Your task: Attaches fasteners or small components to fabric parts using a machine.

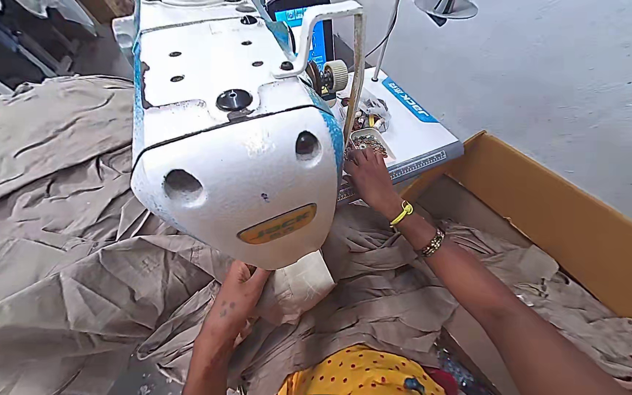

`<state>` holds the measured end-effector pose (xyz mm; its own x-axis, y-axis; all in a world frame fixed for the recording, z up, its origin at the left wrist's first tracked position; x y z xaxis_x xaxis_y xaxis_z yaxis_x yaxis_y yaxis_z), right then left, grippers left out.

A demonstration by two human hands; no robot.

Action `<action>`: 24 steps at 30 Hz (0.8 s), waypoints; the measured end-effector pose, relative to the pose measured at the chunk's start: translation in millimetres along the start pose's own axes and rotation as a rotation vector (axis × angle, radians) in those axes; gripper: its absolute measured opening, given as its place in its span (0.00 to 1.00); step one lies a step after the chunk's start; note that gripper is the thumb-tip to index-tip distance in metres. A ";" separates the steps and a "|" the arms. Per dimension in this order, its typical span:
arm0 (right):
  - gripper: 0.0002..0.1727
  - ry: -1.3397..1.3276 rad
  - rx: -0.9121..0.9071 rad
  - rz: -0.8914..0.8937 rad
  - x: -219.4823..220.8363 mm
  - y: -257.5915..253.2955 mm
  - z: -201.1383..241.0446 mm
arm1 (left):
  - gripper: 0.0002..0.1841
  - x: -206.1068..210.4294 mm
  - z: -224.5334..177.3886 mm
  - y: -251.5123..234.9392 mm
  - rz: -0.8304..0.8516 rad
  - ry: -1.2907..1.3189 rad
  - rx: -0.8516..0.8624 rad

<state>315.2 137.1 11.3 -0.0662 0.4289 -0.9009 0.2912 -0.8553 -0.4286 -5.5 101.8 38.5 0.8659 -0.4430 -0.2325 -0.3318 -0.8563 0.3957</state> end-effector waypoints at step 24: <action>0.08 -0.535 -0.406 -0.369 -77.8 18.5 127.1 | 0.11 -3.2 27.5 50.1 -0.006 -0.209 0.314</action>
<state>204.4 51.0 64.8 -0.6503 0.3785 -0.6587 0.4813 -0.4656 -0.7427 -35.1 53.0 34.6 0.7841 -0.4542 -0.4231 -0.4533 -0.8846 0.1096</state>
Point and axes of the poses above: each hand's wrist, its own y-axis away from the middle knuckle, its own x-axis out of the palm, z = x × y, the point moved 2 cm from there along -y, towards the middle knuckle, and after that the axes turned 15 degrees about -x, right-handed, at the moved point
